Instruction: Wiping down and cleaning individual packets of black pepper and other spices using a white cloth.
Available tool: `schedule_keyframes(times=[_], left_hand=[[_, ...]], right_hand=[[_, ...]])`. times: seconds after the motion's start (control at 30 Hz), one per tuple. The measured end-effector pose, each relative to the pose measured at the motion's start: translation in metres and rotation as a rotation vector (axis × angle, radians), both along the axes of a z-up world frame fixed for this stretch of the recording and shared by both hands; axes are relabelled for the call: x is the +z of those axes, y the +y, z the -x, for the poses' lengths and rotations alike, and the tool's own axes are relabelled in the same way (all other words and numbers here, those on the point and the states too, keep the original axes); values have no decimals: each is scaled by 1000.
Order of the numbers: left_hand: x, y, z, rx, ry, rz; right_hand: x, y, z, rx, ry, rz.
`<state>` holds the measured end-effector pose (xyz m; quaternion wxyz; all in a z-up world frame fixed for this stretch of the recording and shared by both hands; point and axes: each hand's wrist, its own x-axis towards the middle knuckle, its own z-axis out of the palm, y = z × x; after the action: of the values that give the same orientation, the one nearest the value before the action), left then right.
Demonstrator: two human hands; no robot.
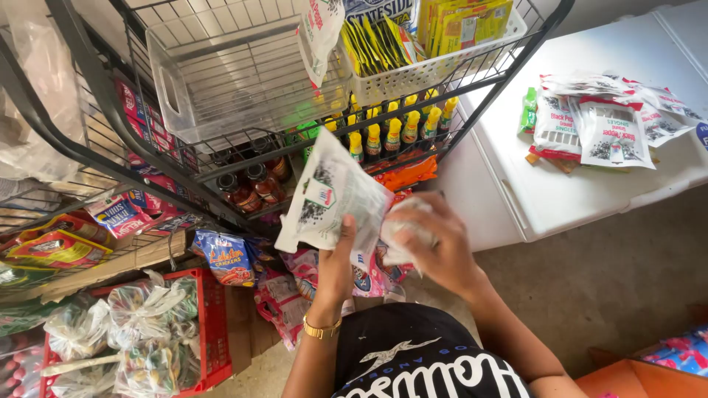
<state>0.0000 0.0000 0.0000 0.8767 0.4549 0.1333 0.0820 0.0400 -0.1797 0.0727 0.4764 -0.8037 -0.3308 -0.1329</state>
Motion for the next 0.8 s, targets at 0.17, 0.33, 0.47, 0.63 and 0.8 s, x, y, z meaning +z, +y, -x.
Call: schedule_keyframes(times=[0.17, 0.33, 0.47, 0.63, 0.8], left_hand=[[-15, -12, 5, -239, -68, -20], [-59, -10, 5, -270, 22, 465], [-16, -18, -3, -201, 76, 337], [-30, -24, -12, -252, 155, 286], [-8, -26, -14, -312, 239, 274]], right_hand=[[11, 22, 5, -143, 9, -161], [-14, 24, 14, -111, -202, 31], [-25, 21, 7, -238, -235, 99], [-16, 22, 6, -401, -158, 21], [-45, 9, -7, -349, -181, 67]])
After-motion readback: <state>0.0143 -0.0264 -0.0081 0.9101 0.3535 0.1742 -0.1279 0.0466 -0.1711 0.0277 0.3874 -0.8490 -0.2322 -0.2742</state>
